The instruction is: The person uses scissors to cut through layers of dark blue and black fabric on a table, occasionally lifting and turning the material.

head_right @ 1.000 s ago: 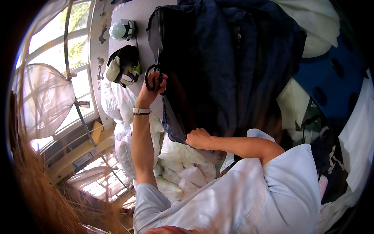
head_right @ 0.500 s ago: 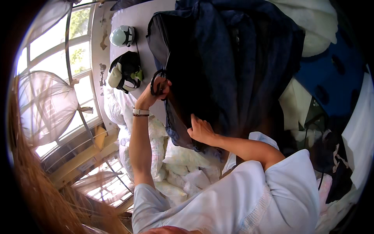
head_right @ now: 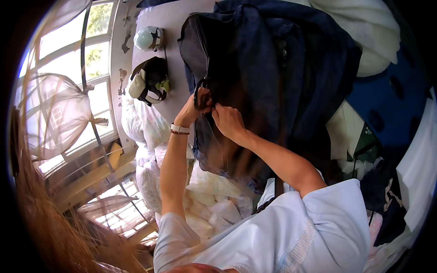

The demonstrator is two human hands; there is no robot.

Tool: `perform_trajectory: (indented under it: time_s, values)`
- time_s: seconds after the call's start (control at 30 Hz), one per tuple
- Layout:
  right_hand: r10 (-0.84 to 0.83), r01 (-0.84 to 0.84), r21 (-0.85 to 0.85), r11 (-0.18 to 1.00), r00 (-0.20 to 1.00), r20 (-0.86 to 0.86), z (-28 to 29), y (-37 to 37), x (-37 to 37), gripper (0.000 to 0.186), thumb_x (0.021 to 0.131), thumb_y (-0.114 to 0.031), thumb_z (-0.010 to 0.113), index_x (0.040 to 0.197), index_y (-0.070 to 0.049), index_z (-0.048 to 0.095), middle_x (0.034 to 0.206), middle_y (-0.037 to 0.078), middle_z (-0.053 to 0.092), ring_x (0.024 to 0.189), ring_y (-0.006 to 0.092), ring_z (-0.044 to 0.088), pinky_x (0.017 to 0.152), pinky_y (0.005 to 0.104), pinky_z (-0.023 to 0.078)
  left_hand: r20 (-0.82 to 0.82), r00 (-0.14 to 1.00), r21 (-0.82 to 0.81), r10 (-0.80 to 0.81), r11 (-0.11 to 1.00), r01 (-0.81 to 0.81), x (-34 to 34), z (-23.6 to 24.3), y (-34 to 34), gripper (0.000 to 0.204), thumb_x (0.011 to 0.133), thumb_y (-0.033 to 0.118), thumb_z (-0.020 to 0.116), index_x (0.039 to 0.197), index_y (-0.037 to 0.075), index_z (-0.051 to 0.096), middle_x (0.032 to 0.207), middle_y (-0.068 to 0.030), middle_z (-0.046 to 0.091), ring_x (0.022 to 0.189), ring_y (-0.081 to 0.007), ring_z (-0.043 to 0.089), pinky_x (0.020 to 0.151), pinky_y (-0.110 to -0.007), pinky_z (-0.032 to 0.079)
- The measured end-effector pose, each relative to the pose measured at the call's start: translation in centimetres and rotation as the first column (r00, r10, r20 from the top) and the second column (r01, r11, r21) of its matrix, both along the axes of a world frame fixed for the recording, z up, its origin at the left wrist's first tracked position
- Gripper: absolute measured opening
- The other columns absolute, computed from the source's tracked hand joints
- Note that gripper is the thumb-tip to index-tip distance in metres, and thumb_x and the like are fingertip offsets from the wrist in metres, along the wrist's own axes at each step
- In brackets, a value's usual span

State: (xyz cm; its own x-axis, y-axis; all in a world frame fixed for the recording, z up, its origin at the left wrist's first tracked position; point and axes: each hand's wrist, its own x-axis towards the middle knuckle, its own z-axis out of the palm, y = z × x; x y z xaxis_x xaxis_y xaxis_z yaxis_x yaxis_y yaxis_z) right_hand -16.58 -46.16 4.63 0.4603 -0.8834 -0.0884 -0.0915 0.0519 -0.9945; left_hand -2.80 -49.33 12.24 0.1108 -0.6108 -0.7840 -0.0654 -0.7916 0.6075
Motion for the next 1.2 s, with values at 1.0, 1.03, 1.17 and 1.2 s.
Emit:
perform_trajectory:
  time_s: [1.0, 1.03, 1.17, 1.2]
  values:
    - [0.073, -0.078, -0.158, 0.984, 0.997, -0.038, 1.3, 1.0, -2.1, 0.021, 0.084, -0.014, 0.054, 0.066, -0.002, 0.05, 0.059, 0.017, 0.057, 0.055, 0.0363, 0.058, 0.048, 0.0432, 0.046, 0.436, 0.86, -0.09, -0.265, 0.938, 0.335, 0.8, 0.6, -8.9, 0.029, 0.089, 0.033, 0.043, 0.101, 0.007, 0.051, 0.081, -0.001, 0.046, 0.069, -0.0102, 0.043, 0.057, -0.022, 0.036]
    - [0.091, -0.091, -0.163, 0.982, 0.996, -0.009, 1.3, 1.0, -2.3, 0.021, 0.084, -0.014, 0.054, 0.066, -0.002, 0.05, 0.059, 0.017, 0.057, 0.055, 0.0363, 0.058, 0.048, 0.0432, 0.046, 0.43, 0.826, -0.08, -0.364, 0.896, 0.437, 1.2, 0.7, -9.1, 0.029, 0.09, 0.03, 0.043, 0.105, 0.006, 0.05, 0.085, -0.0023, 0.047, 0.073, -0.0112, 0.044, 0.059, -0.023, 0.039]
    - [0.085, -0.083, -0.159, 0.984, 0.996, 0.011, 1.2, 1.1, -3.1, 0.021, 0.084, -0.014, 0.054, 0.067, -0.002, 0.05, 0.06, 0.017, 0.057, 0.054, 0.0359, 0.057, 0.048, 0.0426, 0.046, 0.186, 0.888, -0.022, -0.42, 0.902, 0.431, 3.0, 1.1, -9.7, 0.03, 0.091, 0.032, 0.04, 0.09, 0.005, 0.053, 0.069, 0.0008, 0.045, 0.056, -0.0074, 0.04, 0.049, -0.02, 0.03]
    - [0.076, -0.075, -0.127, 0.989, 0.997, 0.006, 1.1, 1.1, -3.3, 0.021, 0.084, -0.014, 0.054, 0.067, -0.002, 0.05, 0.059, 0.016, 0.057, 0.054, 0.0358, 0.057, 0.047, 0.0424, 0.046, 0.209, 0.891, 0.02, -0.402, 0.913, 0.407, 3.3, 1.2, -9.7, 0.03, 0.091, 0.032, 0.04, 0.09, 0.005, 0.053, 0.069, 0.0008, 0.045, 0.056, -0.0074, 0.04, 0.049, -0.02, 0.03]
